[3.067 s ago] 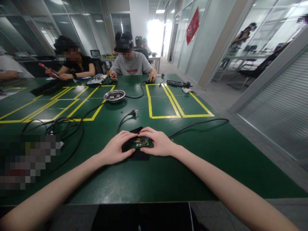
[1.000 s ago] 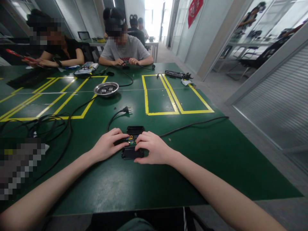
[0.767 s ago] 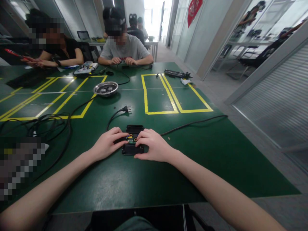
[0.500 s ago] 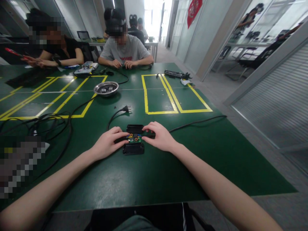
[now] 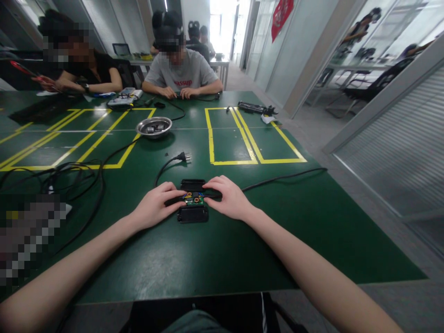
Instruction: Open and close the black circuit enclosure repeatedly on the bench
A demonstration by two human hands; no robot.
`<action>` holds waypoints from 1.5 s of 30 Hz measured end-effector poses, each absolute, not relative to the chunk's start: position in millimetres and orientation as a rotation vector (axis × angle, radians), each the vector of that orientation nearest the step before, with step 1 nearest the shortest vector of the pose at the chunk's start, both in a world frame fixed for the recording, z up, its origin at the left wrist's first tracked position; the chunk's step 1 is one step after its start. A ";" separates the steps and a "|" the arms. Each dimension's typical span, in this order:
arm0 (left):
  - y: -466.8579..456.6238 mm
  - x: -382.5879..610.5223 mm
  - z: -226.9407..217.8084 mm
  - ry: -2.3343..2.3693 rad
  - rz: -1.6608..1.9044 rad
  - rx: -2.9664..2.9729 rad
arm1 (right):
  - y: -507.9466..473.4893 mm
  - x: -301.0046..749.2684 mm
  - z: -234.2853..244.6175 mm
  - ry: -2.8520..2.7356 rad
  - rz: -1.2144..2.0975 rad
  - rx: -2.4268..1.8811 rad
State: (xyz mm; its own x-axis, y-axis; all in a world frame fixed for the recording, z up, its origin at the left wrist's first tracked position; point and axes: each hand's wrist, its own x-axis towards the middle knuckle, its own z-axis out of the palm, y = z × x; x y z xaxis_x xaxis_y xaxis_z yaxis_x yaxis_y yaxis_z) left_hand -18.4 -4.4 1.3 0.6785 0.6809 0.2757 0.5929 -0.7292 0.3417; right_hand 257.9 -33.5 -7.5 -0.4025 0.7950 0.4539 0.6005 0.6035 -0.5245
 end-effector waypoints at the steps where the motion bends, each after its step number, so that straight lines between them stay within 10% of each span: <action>1: -4.3 -18.4 1.4 1.029 0.572 2.667 | -33.4 257.7 -7.5 -2.145 0.348 -1.096; 22: -14.0 -21.5 22.5 1.104 1.032 2.626 | -43.1 266.0 11.6 -2.193 0.366 -1.035; 45: -13.5 -30.5 15.8 1.191 0.589 2.555 | -49.6 255.9 12.2 -2.347 0.420 -1.097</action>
